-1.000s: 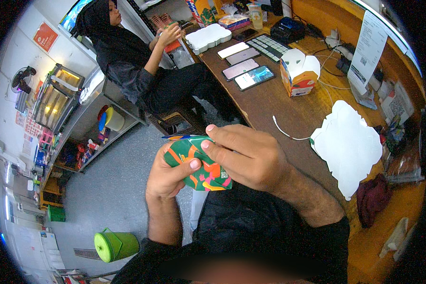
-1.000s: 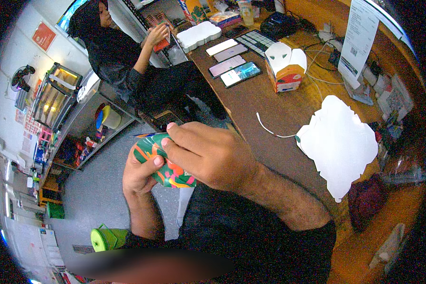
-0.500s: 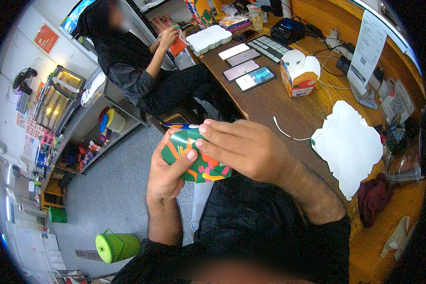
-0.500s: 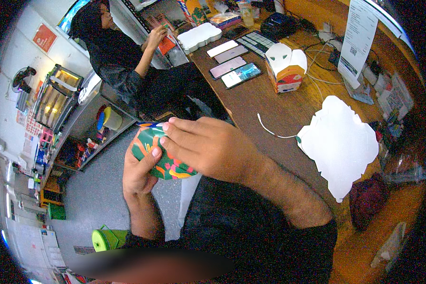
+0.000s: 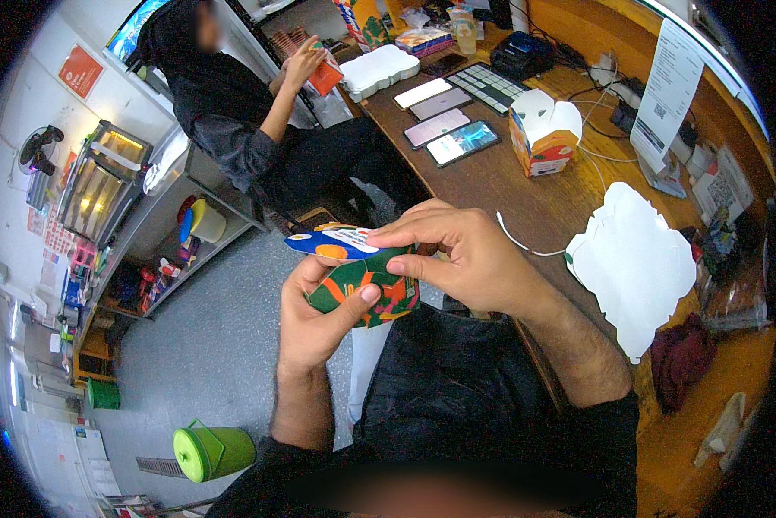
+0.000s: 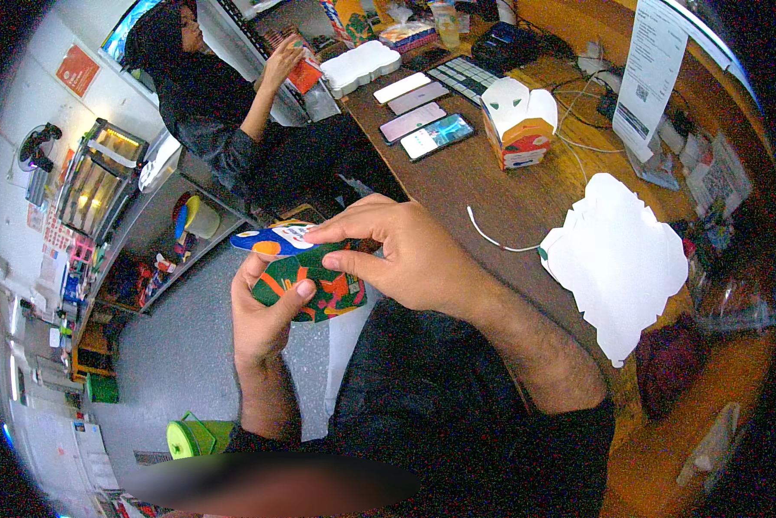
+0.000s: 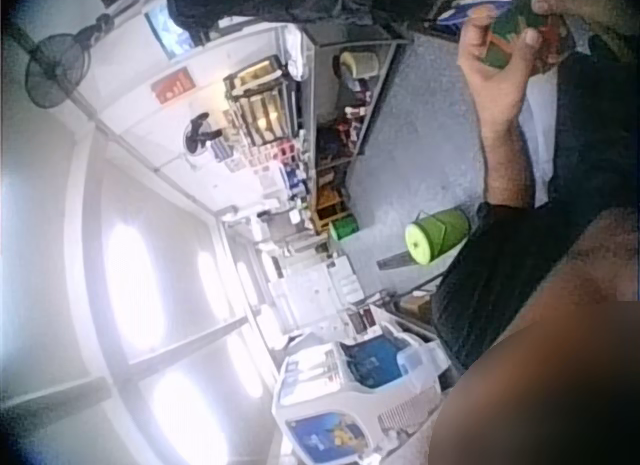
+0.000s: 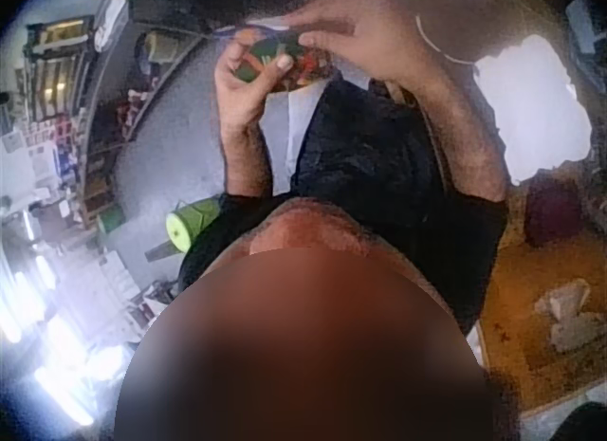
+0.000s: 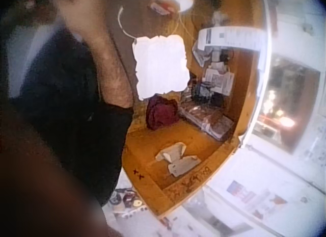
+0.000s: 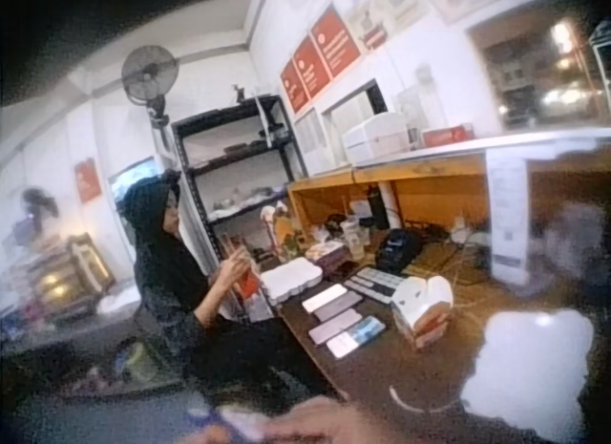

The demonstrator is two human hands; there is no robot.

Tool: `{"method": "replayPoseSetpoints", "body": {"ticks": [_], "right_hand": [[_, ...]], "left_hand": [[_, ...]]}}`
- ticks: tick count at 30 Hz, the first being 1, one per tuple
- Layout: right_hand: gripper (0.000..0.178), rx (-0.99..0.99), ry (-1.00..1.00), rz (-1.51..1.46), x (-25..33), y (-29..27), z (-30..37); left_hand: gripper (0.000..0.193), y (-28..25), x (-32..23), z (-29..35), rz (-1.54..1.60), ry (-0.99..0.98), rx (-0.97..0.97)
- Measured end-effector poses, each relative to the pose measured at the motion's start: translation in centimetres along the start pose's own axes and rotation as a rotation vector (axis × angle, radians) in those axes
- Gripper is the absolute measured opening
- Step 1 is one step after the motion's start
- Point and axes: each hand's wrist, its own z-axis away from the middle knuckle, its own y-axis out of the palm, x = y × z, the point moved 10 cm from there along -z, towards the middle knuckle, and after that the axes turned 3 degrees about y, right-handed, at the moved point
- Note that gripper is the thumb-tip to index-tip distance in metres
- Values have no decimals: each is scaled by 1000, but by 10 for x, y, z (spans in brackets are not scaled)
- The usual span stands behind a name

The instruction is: The person folds and assembles flat, colorful printed cardboard boxes into three-dimensional containers. They repeatedly fold flaps, tuck tabs, and shape the boxes by hand, then place the finished boxes on the counter.

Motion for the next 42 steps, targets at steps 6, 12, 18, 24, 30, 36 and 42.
{"method": "replayPoseSetpoints", "body": {"ticks": [6, 12, 18, 24, 30, 36, 42], "right_hand": [[35, 30, -36, 98, 2, 0, -1], [47, -52, -453, 404, 41, 6, 8], [46, -29, -566, 274, 63, 23, 21], [41, -111, -770, 527, 131, 38, 59], [49, -34, -749, 522, 154, 34, 49], [62, 51, -743, 667, 156, 54, 61], [137, 159, -533, 373, 127, 50, 38]], "left_hand": [[30, -5, -2, 4, -309, 102, -48], [46, -11, -26, 13, -684, 425, 87], [56, -68, 6, 37, -651, 491, -40], [89, -135, 74, 64, -448, 142, -242], [39, -83, -36, 86, -568, 411, -229], [27, -7, -118, 103, -775, 573, -152], [24, 30, -166, 108, -898, 590, 326]]}}
